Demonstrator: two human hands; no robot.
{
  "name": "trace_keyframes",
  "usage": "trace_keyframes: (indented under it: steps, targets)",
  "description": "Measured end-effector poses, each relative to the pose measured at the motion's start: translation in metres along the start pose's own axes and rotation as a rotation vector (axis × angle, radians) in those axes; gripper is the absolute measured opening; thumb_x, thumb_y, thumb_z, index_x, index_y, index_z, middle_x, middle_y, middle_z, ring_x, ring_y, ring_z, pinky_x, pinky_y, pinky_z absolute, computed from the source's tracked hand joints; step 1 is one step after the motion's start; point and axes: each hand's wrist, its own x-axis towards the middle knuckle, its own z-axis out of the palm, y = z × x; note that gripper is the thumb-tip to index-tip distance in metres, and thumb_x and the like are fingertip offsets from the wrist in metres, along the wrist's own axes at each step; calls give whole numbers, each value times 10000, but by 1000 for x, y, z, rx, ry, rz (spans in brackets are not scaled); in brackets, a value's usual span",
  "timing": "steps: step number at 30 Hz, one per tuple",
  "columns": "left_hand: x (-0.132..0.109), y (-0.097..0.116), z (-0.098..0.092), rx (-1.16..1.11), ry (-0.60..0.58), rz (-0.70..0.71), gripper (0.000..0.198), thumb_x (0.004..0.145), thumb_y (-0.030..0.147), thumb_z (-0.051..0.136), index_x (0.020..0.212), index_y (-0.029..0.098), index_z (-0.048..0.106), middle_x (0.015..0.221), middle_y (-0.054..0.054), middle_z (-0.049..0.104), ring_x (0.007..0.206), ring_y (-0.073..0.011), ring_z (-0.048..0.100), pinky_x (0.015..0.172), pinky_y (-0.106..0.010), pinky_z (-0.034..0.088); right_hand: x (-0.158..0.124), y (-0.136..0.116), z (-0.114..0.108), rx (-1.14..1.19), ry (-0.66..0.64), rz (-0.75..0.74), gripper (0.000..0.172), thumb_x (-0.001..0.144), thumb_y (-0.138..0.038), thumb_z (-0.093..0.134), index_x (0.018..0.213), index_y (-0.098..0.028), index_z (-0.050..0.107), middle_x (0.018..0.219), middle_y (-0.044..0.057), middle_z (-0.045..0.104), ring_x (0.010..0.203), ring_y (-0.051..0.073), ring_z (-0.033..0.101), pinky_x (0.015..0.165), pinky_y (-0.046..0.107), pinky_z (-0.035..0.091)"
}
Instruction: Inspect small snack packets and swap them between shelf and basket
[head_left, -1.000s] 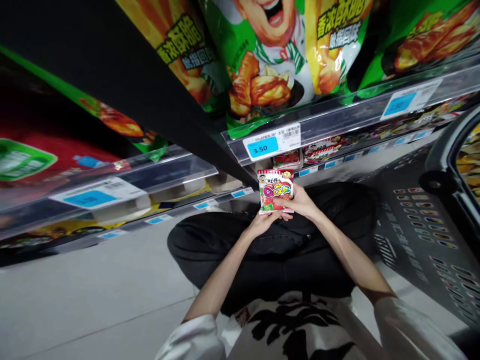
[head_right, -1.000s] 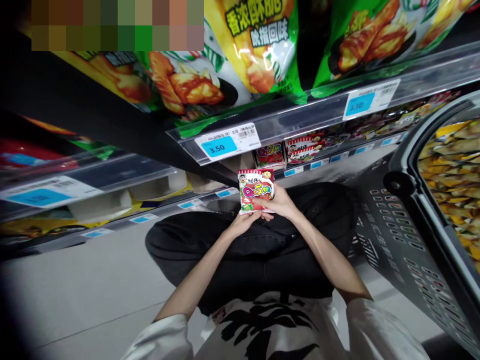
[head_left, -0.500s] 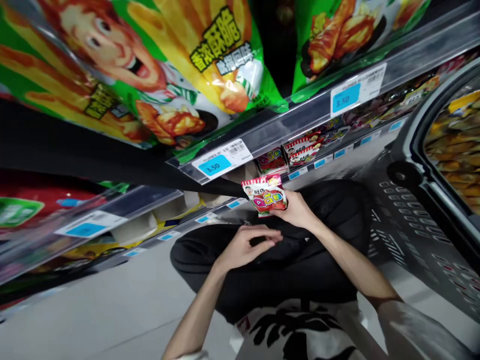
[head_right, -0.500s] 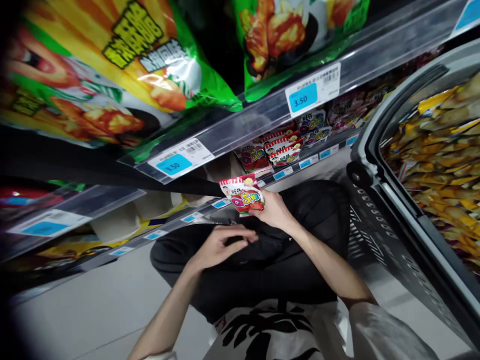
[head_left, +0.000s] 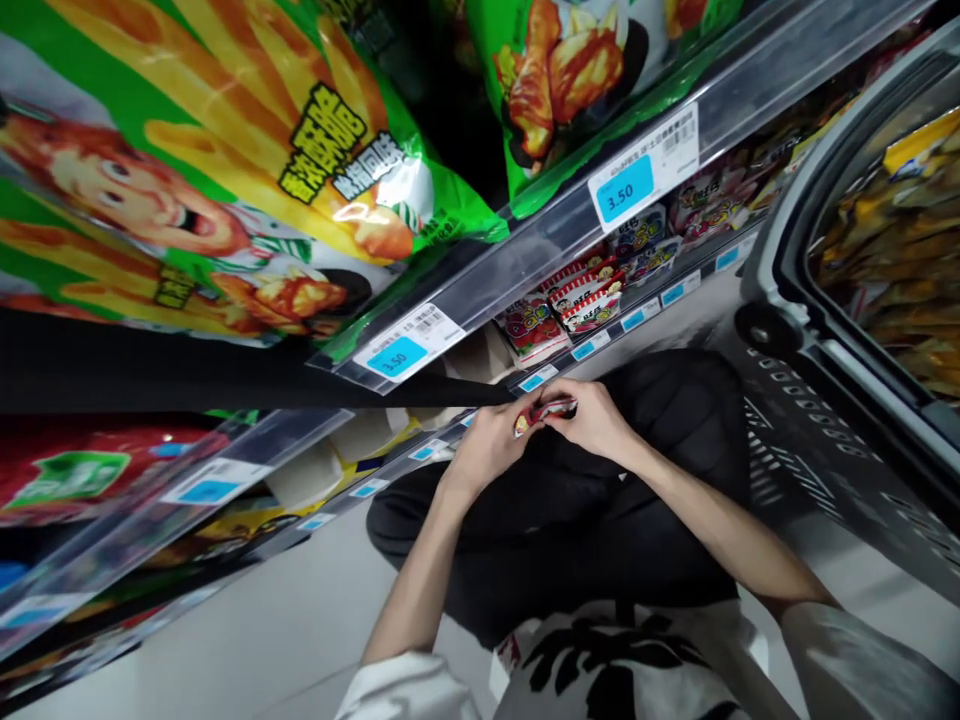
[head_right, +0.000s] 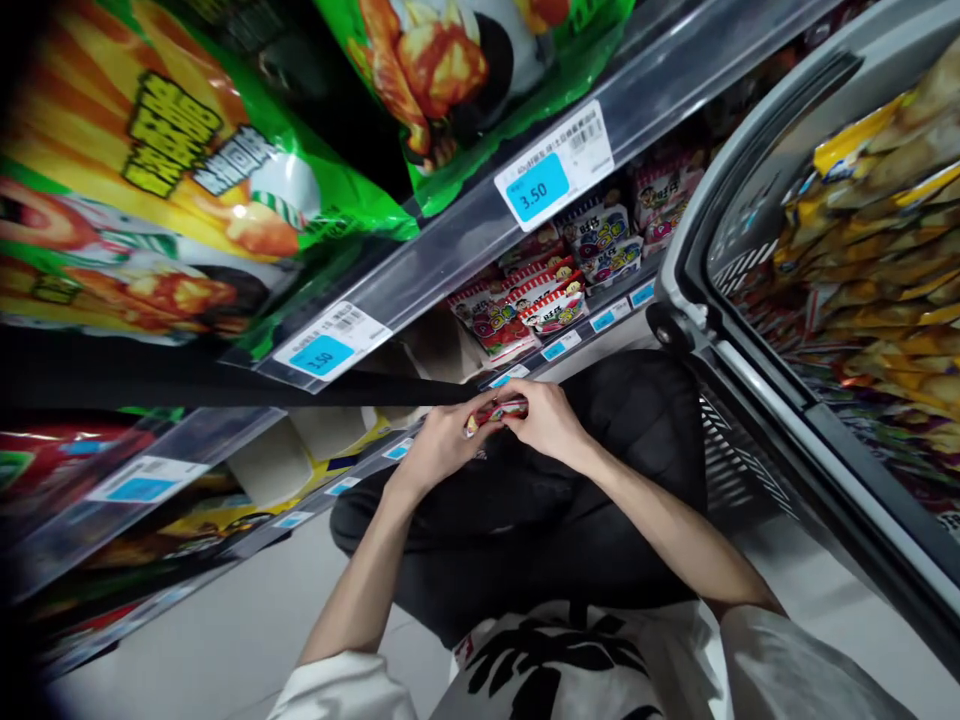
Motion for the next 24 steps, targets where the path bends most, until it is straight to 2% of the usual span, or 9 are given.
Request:
trace_keyframes:
  steps: [3, 6, 9, 12, 15, 20, 24]
  targets:
    - [-3, -8, -7, 16, 66, 19, 450, 937, 164, 554, 1370, 247, 642, 1250, -84, 740, 1122, -255, 722, 984, -330, 560, 4, 3, 1, 173, 163, 16, 231, 748, -194, 743, 974, -218, 697, 1008, 33, 747, 918, 198, 709, 806, 306, 539]
    - [4, -7, -21, 74, 190, 47, 540, 897, 70, 475, 1379, 246, 643, 1322, -58, 707, 1205, -231, 684, 1062, -326, 526, 11, 6, -2, 398, 317, 187, 263, 710, -279, 763, 955, -223, 684, 1052, 40, 722, 896, 181, 683, 732, 283, 519]
    - [22, 0, -28, 124, 322, 67, 607, 876, 35, 432, 1418, 243, 610, 1378, -43, 674, 1259, -216, 651, 1118, -334, 494, 16, 6, -8, 744, 326, 436, 224, 698, -331, 732, 880, -218, 667, 950, 23, 733, 785, 146, 663, 668, 255, 488]
    - [45, 4, -27, 161, 367, 55, 628, 864, 30, 443, 1432, 249, 596, 1427, -32, 639, 1304, -212, 619, 1141, -331, 475, 18, 3, -9, 909, 265, 533, 210, 677, -324, 705, 843, -207, 653, 799, 2, 725, 668, 120, 633, 623, 237, 461]
    - [65, 3, -24, 209, 308, 28, 633, 848, 24, 461, 1412, 264, 617, 1433, -19, 636, 1318, -219, 607, 1147, -337, 469, 17, -1, -7, 877, 215, 513, 191, 670, -296, 699, 825, -194, 655, 749, -5, 718, 623, 107, 620, 594, 224, 434]
    - [84, -2, -21, 328, 66, -7, 530, 904, 94, 460, 1342, 298, 677, 1339, -52, 698, 1186, -291, 686, 1030, -408, 538, 17, -1, -5, 854, 178, 533, 157, 694, -275, 678, 826, -195, 648, 757, -5, 721, 624, 104, 622, 589, 217, 428]
    - [99, -1, -20, 405, 31, -75, 467, 938, 163, 482, 1357, 269, 656, 1205, -118, 751, 1090, -322, 712, 972, -418, 543, 16, -3, -5, 825, 162, 534, 124, 718, -269, 654, 820, -200, 641, 764, -2, 721, 629, 108, 618, 587, 217, 431]
